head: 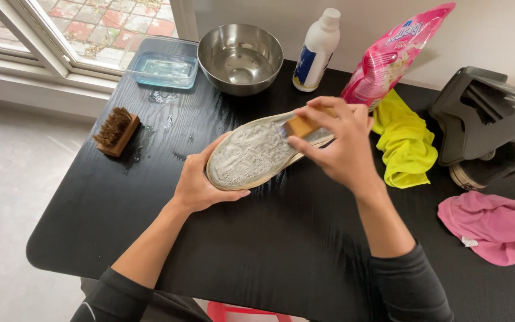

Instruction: Brushing the sole of a white sneaker with a small brush and soapy water on a black table.

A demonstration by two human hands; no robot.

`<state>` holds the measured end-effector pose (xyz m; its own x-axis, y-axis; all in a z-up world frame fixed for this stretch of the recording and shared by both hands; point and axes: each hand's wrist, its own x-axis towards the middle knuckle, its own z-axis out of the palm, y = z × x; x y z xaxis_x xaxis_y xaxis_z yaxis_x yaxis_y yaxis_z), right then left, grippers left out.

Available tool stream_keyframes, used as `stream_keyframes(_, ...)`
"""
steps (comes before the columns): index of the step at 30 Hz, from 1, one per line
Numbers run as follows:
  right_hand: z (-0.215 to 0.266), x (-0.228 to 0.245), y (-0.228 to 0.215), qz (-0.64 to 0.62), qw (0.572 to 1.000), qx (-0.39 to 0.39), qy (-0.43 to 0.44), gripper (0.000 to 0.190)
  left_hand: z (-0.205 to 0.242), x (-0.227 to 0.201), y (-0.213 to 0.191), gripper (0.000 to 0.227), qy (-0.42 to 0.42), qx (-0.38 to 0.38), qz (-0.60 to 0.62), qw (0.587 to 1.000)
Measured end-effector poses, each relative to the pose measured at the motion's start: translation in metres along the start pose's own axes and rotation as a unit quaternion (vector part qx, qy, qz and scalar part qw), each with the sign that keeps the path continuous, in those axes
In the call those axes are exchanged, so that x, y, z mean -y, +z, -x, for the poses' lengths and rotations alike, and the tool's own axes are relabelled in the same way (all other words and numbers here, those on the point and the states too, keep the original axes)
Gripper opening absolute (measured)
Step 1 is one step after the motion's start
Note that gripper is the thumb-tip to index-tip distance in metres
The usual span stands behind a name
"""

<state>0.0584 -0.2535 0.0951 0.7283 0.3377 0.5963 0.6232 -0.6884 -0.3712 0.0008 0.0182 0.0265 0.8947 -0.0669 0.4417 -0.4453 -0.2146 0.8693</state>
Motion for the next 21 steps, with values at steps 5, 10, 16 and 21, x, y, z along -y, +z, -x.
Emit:
stream_keyframes(5, -0.006, -0.058, -0.023, -0.021, 1.000, -0.014, 0.009, 0.037, 0.000, 0.003, 0.001, 0.106, 0.002, -0.008, 0.013, 1.000)
stream_keyframes(10, -0.004, -0.068, -0.041, -0.044, 0.994, -0.036, 0.091, 0.033, 0.000, -0.001, 0.003, 0.104, 0.008, -0.013, 0.014, 1.000)
stream_keyframes(16, -0.003, -0.063, -0.019, 0.017, 0.999, -0.021, 0.039, 0.041, -0.001, 0.002, 0.003, 0.106, 0.019, -0.004, -0.018, 1.000)
stream_keyframes(21, 0.003, -0.006, 0.004, 0.060, 0.996, -0.035, -0.047, 0.046, 0.000, 0.003, 0.005, 0.105, 0.015, -0.019, -0.021, 0.999)
